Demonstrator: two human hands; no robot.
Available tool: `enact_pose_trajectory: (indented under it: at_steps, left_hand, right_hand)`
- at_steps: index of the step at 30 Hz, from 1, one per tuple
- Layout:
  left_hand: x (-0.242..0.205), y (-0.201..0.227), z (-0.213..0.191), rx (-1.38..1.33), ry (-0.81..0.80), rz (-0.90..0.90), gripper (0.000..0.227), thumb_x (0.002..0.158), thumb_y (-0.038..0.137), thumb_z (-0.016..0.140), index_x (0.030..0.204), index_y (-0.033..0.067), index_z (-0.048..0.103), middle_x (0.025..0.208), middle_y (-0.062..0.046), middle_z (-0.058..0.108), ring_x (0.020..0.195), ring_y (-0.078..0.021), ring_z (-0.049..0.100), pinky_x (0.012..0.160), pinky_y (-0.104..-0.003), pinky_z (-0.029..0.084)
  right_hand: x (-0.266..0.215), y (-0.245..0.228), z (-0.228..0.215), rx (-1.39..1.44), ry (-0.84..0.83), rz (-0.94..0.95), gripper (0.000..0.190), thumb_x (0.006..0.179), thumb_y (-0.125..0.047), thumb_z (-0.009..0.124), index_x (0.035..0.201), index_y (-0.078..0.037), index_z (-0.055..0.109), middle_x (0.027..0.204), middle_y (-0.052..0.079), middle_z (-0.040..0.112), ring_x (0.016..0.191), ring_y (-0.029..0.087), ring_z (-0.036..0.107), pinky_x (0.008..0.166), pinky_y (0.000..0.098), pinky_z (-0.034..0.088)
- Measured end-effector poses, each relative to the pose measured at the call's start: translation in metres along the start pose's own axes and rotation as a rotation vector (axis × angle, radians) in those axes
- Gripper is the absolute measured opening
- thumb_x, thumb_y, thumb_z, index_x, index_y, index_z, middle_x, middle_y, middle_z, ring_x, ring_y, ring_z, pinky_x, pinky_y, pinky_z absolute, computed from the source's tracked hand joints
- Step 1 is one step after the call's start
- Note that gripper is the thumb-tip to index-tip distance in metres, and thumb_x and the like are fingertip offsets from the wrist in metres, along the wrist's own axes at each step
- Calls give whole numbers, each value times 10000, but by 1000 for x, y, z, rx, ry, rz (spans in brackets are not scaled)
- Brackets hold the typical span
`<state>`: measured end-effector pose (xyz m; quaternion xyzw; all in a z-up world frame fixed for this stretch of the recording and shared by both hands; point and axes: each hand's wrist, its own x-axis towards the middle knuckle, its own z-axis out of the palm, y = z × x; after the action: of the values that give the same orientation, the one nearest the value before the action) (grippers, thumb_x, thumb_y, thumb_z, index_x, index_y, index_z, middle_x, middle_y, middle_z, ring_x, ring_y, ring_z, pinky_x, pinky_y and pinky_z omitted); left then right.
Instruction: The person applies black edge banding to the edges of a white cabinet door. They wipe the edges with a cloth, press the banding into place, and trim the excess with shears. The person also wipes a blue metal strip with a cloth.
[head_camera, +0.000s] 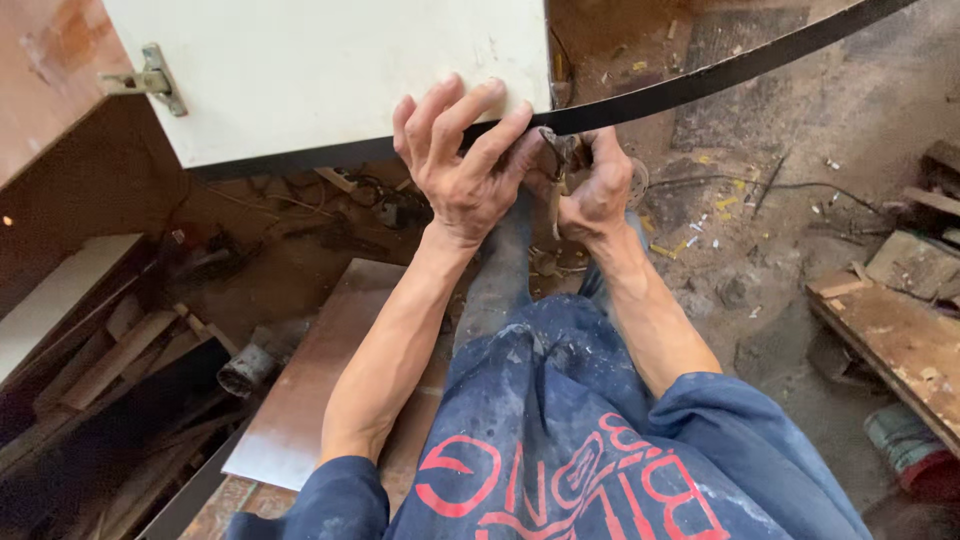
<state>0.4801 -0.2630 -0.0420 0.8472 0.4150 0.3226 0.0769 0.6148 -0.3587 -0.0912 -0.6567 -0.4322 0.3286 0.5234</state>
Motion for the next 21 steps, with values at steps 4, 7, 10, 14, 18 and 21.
enact_pose_trajectory:
  at_steps: [4, 7, 10, 14, 18, 21]
  left_hand:
    - [-3, -1, 3, -2, 24, 16, 240, 910, 346, 900, 1115, 290, 787, 1295, 82, 648, 1359, -195, 497, 1258, -453, 237]
    - [-5, -1, 3, 4, 34, 25, 243, 908, 348, 904, 1113, 284, 789, 1290, 77, 653, 1360, -198, 495, 1258, -452, 234]
    - [-4, -1, 5, 5, 48, 31, 244, 907, 363, 905, 1109, 285, 791, 1290, 80, 653, 1365, -190, 489, 1263, -450, 234]
    - [-4, -4, 6, -1, 75, 63, 251, 909, 388, 911, 1104, 285, 790, 1298, 79, 648, 1364, -185, 480, 1263, -448, 234]
    - [-5, -6, 8, -15, 69, 53, 281, 885, 418, 917, 1099, 291, 786, 1294, 84, 645, 1362, -185, 475, 1261, -448, 227]
    - [-6, -6, 10, -18, 78, 53, 282, 883, 408, 924, 1100, 299, 783, 1290, 87, 644, 1362, -186, 472, 1267, -445, 232]
  right_hand:
    - [1, -2, -1, -17, 16, 43, 419, 917, -235, 878, 1189, -34, 631, 957, 89, 725, 822, 156, 690, 760, 301, 563]
    - [2, -1, 1, -8, 3, 8, 413, 936, -247, 876, 1195, -35, 633, 944, 78, 718, 827, 147, 682, 767, 300, 563]
    - [2, 0, 0, 65, -35, 13, 478, 952, -290, 880, 1254, -22, 625, 1016, 83, 729, 894, 142, 688, 813, 305, 574]
    - [3, 1, -5, 180, -134, 21, 582, 929, -358, 822, 1332, -13, 581, 1079, 72, 713, 949, 127, 670, 847, 294, 566]
    - [6, 0, -8, 135, -157, 46, 582, 925, -334, 856, 1326, -11, 585, 1065, 85, 729, 940, 146, 700, 836, 303, 575]
    - [8, -3, -7, -7, -100, 21, 482, 940, -278, 882, 1252, -25, 615, 1026, 113, 732, 896, 173, 716, 810, 319, 583]
